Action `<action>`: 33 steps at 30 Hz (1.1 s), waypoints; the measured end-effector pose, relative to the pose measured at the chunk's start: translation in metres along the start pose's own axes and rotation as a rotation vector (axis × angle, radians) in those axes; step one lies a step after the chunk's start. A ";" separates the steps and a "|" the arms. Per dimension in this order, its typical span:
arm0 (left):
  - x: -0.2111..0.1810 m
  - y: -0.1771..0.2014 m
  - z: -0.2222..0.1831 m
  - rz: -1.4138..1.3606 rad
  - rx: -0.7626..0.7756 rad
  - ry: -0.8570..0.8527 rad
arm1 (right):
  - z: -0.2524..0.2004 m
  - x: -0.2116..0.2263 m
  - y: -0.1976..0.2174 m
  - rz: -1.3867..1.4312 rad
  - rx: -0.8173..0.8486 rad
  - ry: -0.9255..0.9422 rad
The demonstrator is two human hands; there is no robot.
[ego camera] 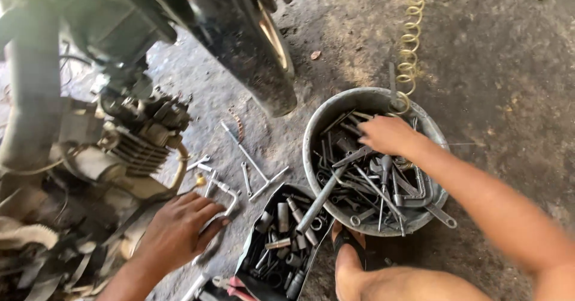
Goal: The person works on the engine of a motorcycle held in a repair stand, using wrenches to loosen and tighten fasteners on the engine cylinder area. They pick tools and bolts from a bucket and a tray on the ground, and near the end pick up a cylindrical metal part and a hammer while continuing to work on the engine.
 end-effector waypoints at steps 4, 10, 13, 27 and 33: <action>0.007 -0.007 0.005 0.003 -0.046 0.002 | 0.012 -0.115 -0.046 0.377 -0.452 -0.303; 0.006 -0.002 0.010 0.084 -0.179 -0.071 | 0.065 -0.159 -0.097 0.574 -0.746 -0.201; 0.011 -0.013 0.013 0.109 -0.210 -0.088 | 0.097 -0.159 -0.116 0.528 -0.696 -0.217; 0.019 0.011 0.007 -0.046 -0.253 -0.084 | 0.080 -0.111 -0.055 0.466 -0.642 -0.420; -0.003 0.049 -0.038 0.074 -0.660 -0.159 | 0.064 -0.013 0.014 1.502 -0.964 0.170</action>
Point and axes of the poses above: each hand's wrist, its own z-axis towards the middle knuckle, its own y-axis out of the back of the hand, x = y × z, the point moved 9 cm from there along z, towards the middle knuckle, and after that the axes turned 9 degrees about z, right-handed, at the moved point
